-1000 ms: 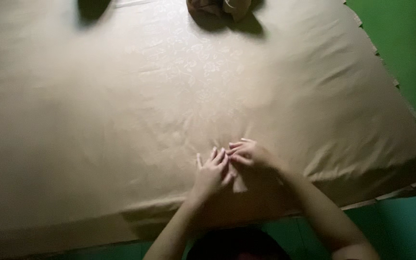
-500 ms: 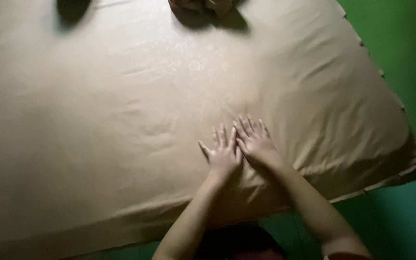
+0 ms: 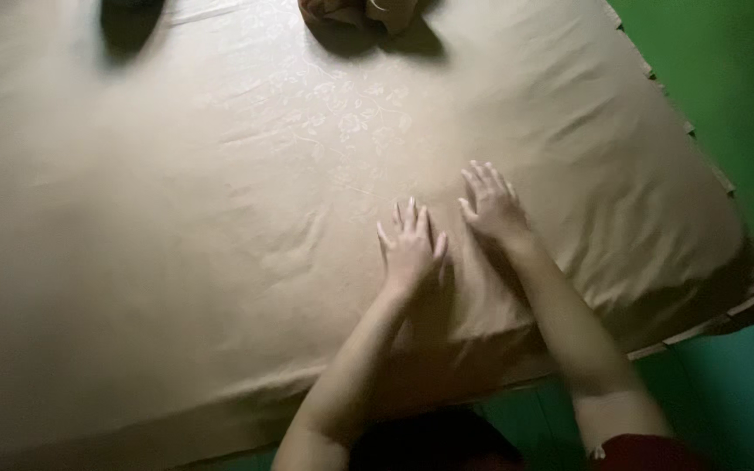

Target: The person smooths a tan bedsheet onto a mattress by hand, tucking the edges under the mattress along the sides and corners.

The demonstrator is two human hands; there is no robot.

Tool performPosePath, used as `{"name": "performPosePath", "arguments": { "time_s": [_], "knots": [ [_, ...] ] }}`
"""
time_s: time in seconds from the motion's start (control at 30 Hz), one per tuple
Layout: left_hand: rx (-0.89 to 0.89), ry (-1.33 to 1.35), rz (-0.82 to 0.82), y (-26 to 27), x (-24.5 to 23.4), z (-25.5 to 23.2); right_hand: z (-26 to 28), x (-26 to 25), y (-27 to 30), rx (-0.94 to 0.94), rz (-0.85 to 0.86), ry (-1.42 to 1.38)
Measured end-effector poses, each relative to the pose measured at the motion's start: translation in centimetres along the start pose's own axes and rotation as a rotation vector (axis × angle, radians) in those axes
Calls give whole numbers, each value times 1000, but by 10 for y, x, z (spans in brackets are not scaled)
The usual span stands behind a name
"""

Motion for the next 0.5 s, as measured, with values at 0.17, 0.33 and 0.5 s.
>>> {"name": "performPosePath", "arguments": {
  "time_s": [0.17,0.33,0.5],
  "knots": [
    [82,-164,170,30,13,-67,-93,23,54,305,182,-76],
    [432,-208,427,88,45,-147,-193,12,154,657,222,-70],
    [692,-170,258,90,74,-167,-203,3,154,791,208,-66]
  ]
}}
Point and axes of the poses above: each hand's wrist, its own y-axis away from the middle knuckle, its own x-axis out of the palm, z = x × y, the point moved 10 cm from there along -y, towards the middle knuckle, and after that the axes turned 15 degrees about z, right-handed, at the moved point
